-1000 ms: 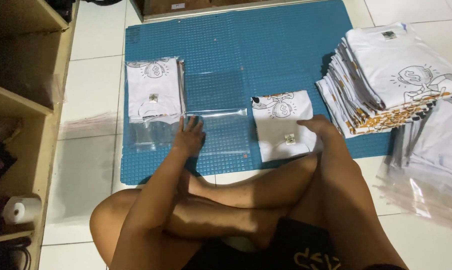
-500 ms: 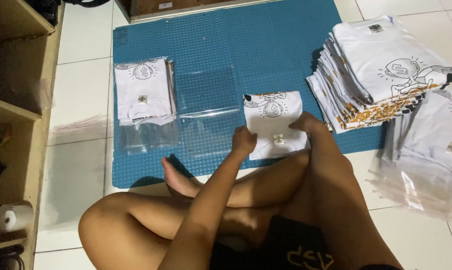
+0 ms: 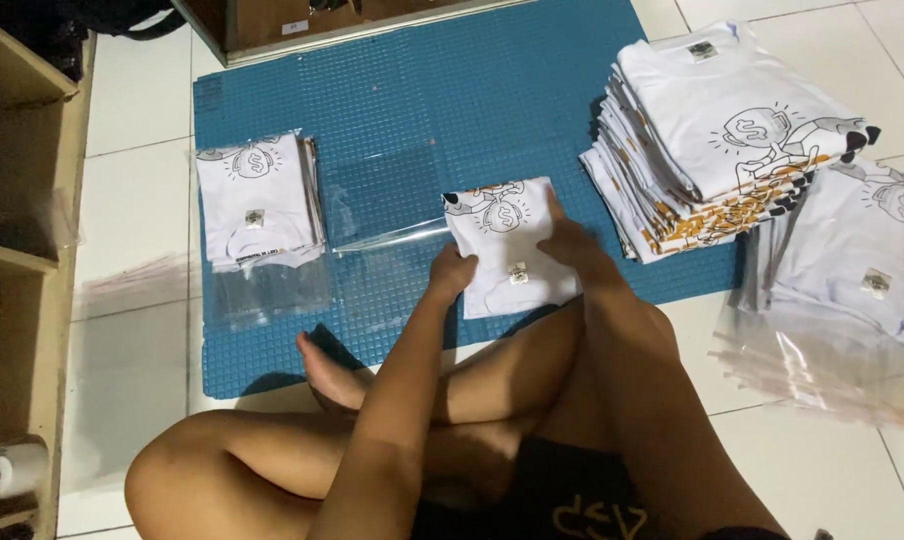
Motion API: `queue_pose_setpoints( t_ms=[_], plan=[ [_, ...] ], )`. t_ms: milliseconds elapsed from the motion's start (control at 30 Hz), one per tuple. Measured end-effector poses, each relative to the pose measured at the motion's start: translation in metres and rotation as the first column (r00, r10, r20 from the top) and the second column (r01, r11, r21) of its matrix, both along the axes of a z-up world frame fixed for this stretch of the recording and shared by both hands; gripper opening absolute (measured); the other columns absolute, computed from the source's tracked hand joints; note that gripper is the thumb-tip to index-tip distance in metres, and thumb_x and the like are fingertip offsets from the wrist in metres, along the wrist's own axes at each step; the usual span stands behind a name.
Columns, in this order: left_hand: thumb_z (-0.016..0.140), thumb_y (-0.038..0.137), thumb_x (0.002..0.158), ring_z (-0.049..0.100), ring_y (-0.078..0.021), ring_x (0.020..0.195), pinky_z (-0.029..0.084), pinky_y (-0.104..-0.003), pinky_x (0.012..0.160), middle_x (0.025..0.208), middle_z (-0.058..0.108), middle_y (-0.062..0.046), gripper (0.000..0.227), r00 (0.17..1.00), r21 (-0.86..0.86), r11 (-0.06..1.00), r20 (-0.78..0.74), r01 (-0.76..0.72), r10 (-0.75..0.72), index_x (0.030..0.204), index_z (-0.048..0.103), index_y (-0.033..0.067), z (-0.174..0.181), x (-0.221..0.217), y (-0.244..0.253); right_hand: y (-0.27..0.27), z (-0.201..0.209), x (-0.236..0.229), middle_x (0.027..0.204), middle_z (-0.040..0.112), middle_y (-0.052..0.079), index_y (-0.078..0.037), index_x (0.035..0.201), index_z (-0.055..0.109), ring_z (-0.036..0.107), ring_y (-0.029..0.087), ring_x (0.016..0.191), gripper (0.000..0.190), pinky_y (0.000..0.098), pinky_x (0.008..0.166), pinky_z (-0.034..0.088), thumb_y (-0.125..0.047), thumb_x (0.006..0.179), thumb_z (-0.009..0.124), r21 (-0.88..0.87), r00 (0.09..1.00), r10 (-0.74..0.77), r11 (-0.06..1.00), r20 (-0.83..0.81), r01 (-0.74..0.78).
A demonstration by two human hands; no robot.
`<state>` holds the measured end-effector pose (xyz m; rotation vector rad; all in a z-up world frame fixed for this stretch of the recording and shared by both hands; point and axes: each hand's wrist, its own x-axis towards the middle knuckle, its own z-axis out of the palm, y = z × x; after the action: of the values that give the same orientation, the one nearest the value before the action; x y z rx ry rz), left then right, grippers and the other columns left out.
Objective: The person sits on a blue mat and repeatedly folds white t-shirts, places each into a clear plastic bag, and seals the bag. The person stacks the packaged shirts to the left and continues the process with shirts from a pile on the right.
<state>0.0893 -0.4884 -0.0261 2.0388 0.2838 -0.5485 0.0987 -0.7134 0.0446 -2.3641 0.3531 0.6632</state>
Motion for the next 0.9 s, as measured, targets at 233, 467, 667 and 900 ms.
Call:
queue_pose_setpoints(
  t_ms=[233,467,667,900],
  plan=[
    [0.060,0.026,0.094,0.062,-0.0439,0.121,0.054,-0.054,0.099,0.124,0.062,-0.027,0.047,0.991,0.003,0.999,0.127,0.041,-0.041,0.131,0.046,0.0021,0.027,-0.016,-0.019,0.038,0.007,-0.018,0.141,0.059,0.025,-0.037,0.151,0.047,0.058,0.042,0.131,0.051,0.0509,0.106,0.050,-0.050,0.102,0.042,-0.175,0.963,0.269,0.950,0.025,-0.260],
    [0.066,0.015,0.088,0.070,-0.0253,0.081,0.066,-0.035,0.072,0.100,0.064,-0.017,0.041,0.991,-0.450,0.886,0.019,-0.109,0.131,0.126,0.057,0.0023,-0.009,-0.029,-0.030,0.067,-0.041,-0.021,0.113,0.069,0.035,-0.011,0.131,0.065,0.071,0.043,0.108,0.071,0.0471,0.090,0.058,-0.071,0.096,0.050,-0.285,0.919,0.288,0.935,0.269,-0.210],
    [0.046,-0.008,0.078,0.069,-0.0366,0.109,0.058,-0.048,0.101,0.120,0.047,-0.016,0.069,0.963,-0.794,0.551,-0.260,-0.257,0.074,0.147,0.042,-0.0029,-0.003,-0.046,-0.002,0.065,-0.102,0.002,0.109,0.069,0.024,-0.012,0.125,0.070,0.070,0.036,0.107,0.046,0.0476,0.082,0.061,-0.043,0.091,0.066,-0.410,0.905,0.342,0.885,0.254,-0.220],
    [0.056,0.008,0.087,0.073,-0.0308,0.096,0.058,-0.043,0.090,0.086,0.078,-0.006,0.028,0.843,0.004,0.994,0.529,0.106,-0.092,0.101,0.079,0.0158,-0.020,-0.032,0.072,0.082,-0.085,-0.010,0.105,0.066,0.027,-0.003,0.118,0.073,0.070,0.040,0.101,0.040,0.0506,0.072,0.062,-0.035,0.095,0.066,-0.452,0.891,0.318,0.880,0.323,-0.150]
  ],
)
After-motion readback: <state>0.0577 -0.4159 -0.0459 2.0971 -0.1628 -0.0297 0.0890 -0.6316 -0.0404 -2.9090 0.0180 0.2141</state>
